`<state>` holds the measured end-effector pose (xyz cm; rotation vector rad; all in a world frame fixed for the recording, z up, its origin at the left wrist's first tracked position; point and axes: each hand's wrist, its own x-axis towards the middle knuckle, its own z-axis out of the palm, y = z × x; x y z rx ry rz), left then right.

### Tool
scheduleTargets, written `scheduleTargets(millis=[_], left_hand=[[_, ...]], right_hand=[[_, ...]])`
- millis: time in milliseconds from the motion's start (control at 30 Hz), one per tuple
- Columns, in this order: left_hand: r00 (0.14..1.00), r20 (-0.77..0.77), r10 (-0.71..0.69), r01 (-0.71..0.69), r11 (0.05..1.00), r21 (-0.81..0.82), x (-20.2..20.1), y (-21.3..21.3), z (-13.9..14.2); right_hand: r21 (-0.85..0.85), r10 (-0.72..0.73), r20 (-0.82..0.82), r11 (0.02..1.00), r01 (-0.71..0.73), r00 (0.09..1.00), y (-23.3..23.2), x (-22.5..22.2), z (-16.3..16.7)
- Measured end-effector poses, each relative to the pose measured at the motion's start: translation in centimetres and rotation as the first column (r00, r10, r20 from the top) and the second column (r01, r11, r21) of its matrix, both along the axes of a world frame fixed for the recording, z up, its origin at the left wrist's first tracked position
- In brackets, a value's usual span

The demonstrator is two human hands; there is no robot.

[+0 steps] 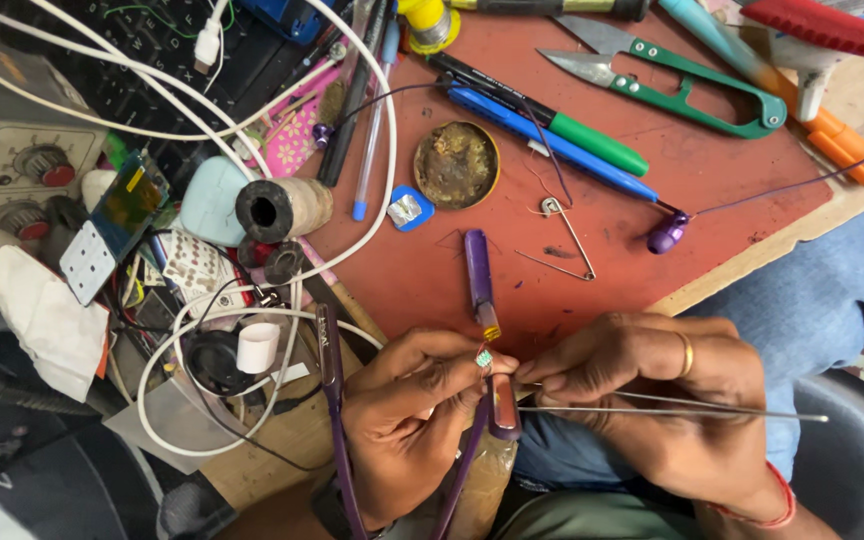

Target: The person repairs a purple headphone headband at a cluttered workbench. They thread a wire through the band, pull it taut, cut the wire with scissors, crimp and bend the ends with pliers, and use tweezers to position a small component on the band.

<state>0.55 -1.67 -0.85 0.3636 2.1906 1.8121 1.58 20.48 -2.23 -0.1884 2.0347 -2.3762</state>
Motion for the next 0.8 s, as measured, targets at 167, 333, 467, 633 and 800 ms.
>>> scheduleTargets(millis=[167, 333, 467, 633, 800], left_hand=[[1.0, -0.011, 0.009, -0.009, 0.999, 0.046, 0.11, 0.12, -0.34], [0.999, -0.028, 0.027, -0.025, 0.998, 0.05, 0.28, 0.2, -0.51], [1.0, -0.028, 0.014, -0.014, 1.0, -0.006, 0.12, 0.1, -0.35], [0.998, -0.057, -0.003, -0.001, 0.997, -0.074, 0.02, 0.07, -0.14], [0.998, -0.061, 0.005, -0.007, 1.0, -0.03, 0.1, 0.29, -0.19]], right_hand=[[-0.09, 0.031, 0.056, 0.996, -0.026, 0.998, 0.23, -0.39, 0.44], [-0.141, 0.066, 0.143, 0.989, -0.045, 0.987, 0.34, -0.64, 0.81], [-0.149, 0.06, 0.183, 0.988, -0.033, 0.981, 0.24, -0.53, 0.88], [-0.148, 0.058, 0.209, 0.989, -0.027, 0.976, 0.23, -0.13, 0.81], [-0.176, 0.063, 0.224, 0.984, -0.024, 0.973, 0.26, -0.16, 0.83]])
